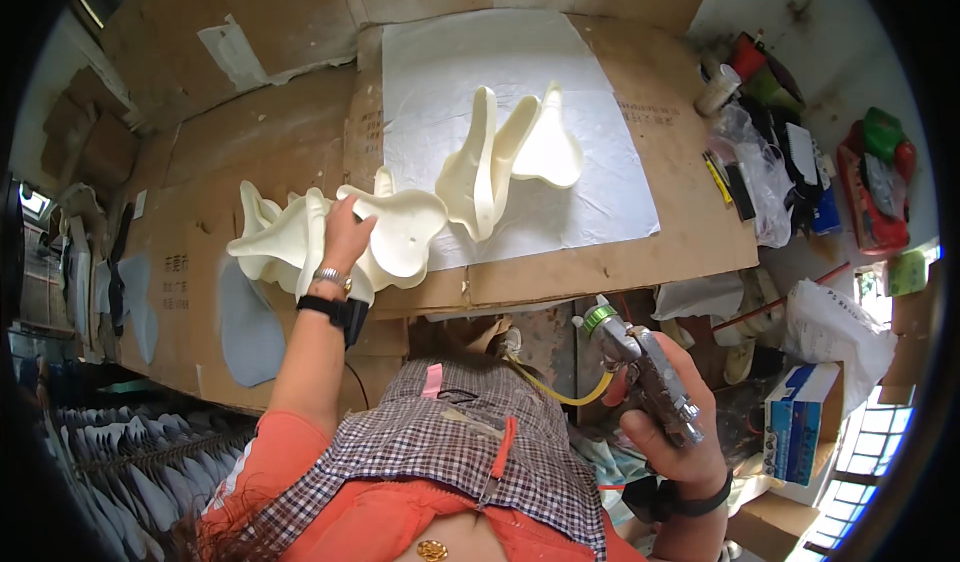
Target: The person sprays white shoe insoles with a handheld spray gun and places them on a cardboard surface. They retrieve more insoles from a sack, arrange them, and continue spraying. The person also handles gray insoles on a rack and places them on cardboard.
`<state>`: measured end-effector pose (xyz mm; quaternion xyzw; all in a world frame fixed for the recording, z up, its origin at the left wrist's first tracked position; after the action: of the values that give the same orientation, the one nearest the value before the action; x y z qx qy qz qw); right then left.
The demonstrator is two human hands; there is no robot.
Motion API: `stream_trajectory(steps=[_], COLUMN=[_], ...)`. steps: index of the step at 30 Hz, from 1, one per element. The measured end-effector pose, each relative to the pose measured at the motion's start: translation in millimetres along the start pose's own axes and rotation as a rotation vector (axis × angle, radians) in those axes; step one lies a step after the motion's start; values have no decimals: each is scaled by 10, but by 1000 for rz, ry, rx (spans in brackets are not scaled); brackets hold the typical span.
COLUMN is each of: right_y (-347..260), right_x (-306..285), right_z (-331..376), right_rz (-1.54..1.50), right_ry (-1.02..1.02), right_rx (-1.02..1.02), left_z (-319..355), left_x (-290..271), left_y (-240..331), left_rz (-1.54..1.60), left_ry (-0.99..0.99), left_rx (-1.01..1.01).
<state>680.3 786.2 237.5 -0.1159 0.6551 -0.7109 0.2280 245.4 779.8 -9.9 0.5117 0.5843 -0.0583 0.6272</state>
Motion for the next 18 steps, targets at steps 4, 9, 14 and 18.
stream_trajectory(steps=[4, 9, 14, 18], right_y=[75, 109, 117, 98], right_x=[-32, -225, -280, -299], right_z=[-23, 103, 76, 40], right_rz=[21, 9, -12, -9], right_ry=[-34, 94, 178, 166], right_rx=[44, 53, 41, 44], left_z=[-384, -567, -442, -159], left_x=[630, 1350, 942, 487], left_y=[592, 967, 1210, 1421], left_rz=[292, 149, 0, 177], left_ry=[-92, -172, -141, -48], left_rx=[153, 90, 154, 278])
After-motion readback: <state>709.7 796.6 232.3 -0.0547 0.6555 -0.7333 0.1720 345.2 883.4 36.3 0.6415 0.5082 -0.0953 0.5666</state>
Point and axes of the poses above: each hand's wrist, its own z-axis away from the middle knuckle, its own x-axis out of the palm, y = z × x, the point moved 7 cm from there along -z, towards the middle knuckle, and after that the axes turned 6 degrees about y, right-handed, at the moved point
